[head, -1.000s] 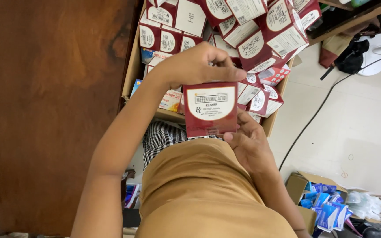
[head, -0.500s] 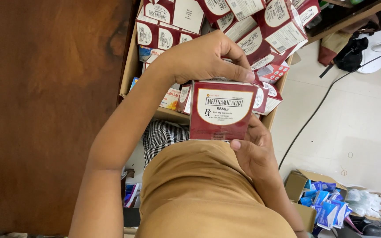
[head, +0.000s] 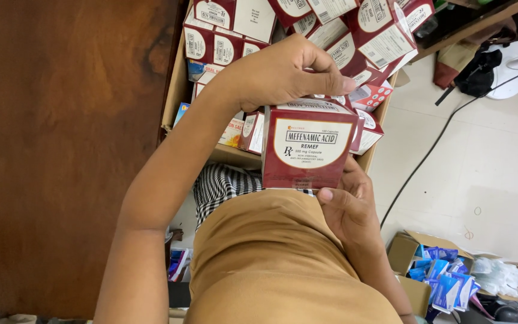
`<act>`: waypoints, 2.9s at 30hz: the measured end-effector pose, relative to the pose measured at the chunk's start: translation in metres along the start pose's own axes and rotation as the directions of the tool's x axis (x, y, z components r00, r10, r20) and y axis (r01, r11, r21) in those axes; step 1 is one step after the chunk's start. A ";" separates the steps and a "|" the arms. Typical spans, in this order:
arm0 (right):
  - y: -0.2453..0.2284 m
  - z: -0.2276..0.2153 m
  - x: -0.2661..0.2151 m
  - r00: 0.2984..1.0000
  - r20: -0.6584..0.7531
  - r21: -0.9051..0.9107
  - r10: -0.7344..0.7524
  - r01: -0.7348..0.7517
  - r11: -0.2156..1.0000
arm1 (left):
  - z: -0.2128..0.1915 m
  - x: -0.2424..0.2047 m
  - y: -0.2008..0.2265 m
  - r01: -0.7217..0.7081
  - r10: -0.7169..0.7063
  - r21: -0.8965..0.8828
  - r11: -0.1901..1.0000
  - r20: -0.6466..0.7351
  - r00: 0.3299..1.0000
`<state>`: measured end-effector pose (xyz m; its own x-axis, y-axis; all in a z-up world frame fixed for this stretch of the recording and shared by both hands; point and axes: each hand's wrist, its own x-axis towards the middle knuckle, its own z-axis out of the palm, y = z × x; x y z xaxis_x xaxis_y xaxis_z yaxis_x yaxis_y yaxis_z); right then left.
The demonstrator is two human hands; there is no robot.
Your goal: Checking contents and stacking boxes of Mefenamic Acid medication from a larger bin onto a table.
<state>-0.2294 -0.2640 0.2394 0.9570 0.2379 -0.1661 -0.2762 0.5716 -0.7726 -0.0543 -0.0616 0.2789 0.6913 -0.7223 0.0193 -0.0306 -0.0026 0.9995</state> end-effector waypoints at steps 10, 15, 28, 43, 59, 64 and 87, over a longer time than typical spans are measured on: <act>0.001 -0.003 0.002 0.999 -0.020 0.011 -0.046 0.046 0.999 | 0.013 -0.017 -0.013 -0.048 0.034 -0.051 0.998 -0.249 0.968; 0.006 0.007 0.006 0.942 -0.117 -0.319 -0.315 0.264 0.910 | 0.051 -0.048 -0.019 -0.147 0.055 -0.156 0.977 -0.478 0.877; 0.008 0.009 0.001 0.875 0.072 -0.609 -0.479 0.419 0.674 | 0.055 -0.026 -0.051 -0.160 -0.107 -0.514 0.843 -0.451 0.886; 0.020 -0.004 -0.004 0.944 0.090 -0.416 -0.317 0.325 0.849 | 0.003 0.019 0.012 0.323 -0.351 0.160 0.933 0.202 0.914; 0.002 -0.015 0.027 0.892 -0.006 -0.784 -0.453 0.277 0.556 | 0.007 0.038 -0.003 0.259 -0.264 0.049 0.965 0.193 0.945; -0.003 -0.027 0.033 0.903 0.039 -0.876 -0.429 0.237 0.421 | 0.008 0.036 -0.016 0.267 -0.275 0.091 0.959 0.089 0.957; -0.008 -0.023 0.052 0.874 0.080 -0.646 -0.479 0.411 0.643 | 0.045 -0.059 -0.057 -0.144 -0.134 -0.759 0.635 -0.292 0.947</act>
<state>-0.1756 -0.2741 0.2229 0.9619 -0.0031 0.2734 0.2730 -0.0423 -0.9611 -0.1259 -0.0495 0.2194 0.8696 -0.4818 -0.1082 0.4284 0.6271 0.6505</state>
